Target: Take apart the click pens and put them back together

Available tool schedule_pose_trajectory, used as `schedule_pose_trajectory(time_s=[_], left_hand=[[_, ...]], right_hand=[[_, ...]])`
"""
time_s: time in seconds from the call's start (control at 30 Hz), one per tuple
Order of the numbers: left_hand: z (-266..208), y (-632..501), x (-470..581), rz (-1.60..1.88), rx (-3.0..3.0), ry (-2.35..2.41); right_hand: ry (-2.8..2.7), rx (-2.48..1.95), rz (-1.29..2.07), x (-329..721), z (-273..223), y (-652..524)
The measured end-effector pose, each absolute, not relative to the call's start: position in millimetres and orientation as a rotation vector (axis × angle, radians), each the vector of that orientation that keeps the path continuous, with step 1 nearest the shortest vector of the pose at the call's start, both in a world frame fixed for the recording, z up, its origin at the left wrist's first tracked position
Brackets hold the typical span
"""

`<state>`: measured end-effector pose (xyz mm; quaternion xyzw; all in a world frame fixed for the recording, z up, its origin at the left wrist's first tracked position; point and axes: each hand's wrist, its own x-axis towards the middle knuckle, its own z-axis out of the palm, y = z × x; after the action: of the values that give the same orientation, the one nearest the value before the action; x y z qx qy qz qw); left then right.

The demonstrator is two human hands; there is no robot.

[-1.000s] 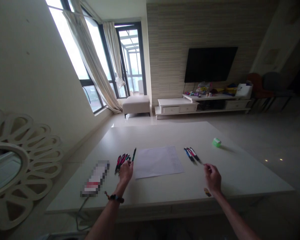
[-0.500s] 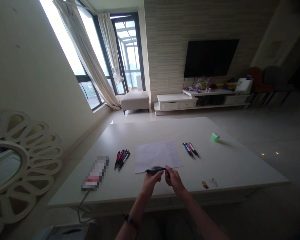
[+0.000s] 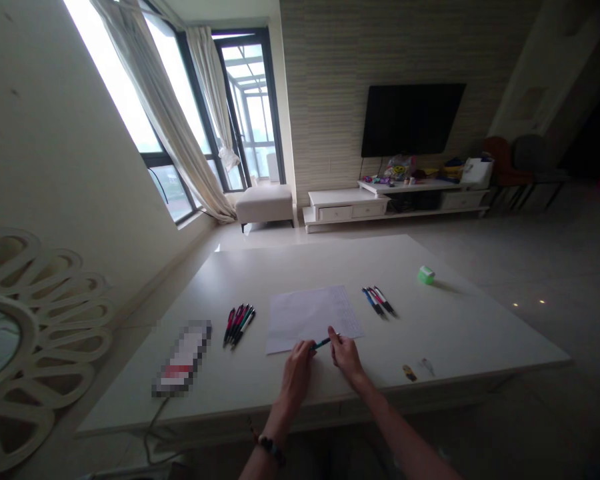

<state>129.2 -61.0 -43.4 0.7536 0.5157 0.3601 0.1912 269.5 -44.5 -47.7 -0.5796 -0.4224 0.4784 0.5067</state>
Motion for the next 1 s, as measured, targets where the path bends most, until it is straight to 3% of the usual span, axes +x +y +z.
schedule_pose_trajectory(time_s=[0.27,0.47,1.0], left_hand=[[-40.9,-71.3,127.4,0.854,2.266,1.536],[-34.0,-71.1,126.1,0.929,2.18,1.46],[-41.9,-67.5,129.2,0.855,2.405,1.579]], right_hand=[[-1.176,-1.384,1.162,263.8,-45.3,-45.1],[-1.45,-1.183,1.272,288.8,-26.8,-42.4],[-1.713,-1.229,1.282,316.5,-11.0,-30.3]])
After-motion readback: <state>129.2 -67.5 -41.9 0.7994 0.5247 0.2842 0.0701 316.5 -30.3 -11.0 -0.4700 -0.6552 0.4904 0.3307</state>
